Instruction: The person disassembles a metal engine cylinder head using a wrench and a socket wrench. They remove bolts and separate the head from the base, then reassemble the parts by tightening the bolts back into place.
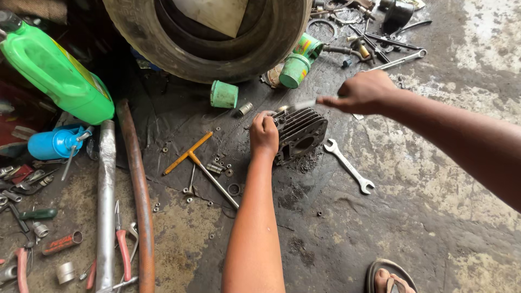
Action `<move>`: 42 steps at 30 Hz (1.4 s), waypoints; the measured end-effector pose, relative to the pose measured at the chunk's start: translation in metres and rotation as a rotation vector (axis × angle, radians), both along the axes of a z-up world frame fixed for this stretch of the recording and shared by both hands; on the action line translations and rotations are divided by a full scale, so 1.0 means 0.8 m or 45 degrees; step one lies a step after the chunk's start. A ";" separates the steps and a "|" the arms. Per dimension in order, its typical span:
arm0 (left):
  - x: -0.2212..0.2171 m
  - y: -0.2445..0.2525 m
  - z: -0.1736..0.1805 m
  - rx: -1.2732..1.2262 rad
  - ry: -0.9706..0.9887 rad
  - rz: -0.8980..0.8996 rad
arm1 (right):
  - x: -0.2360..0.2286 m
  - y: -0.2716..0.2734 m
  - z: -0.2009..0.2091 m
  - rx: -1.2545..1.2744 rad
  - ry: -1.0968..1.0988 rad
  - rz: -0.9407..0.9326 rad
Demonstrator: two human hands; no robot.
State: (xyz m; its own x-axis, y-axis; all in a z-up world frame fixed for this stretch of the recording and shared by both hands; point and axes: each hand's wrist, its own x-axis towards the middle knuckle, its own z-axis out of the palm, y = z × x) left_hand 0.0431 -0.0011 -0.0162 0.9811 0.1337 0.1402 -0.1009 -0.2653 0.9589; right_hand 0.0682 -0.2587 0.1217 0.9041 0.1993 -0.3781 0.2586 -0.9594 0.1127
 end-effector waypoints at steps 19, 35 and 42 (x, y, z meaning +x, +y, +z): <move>-0.006 0.000 0.016 0.088 0.017 0.075 | 0.061 0.065 0.024 -0.246 0.696 -0.260; -0.022 -0.014 0.042 0.253 0.120 0.294 | 0.015 0.056 0.025 -0.095 0.967 -0.449; -0.023 -0.018 0.048 0.205 0.152 0.358 | 0.024 0.042 -0.007 0.088 0.724 -0.404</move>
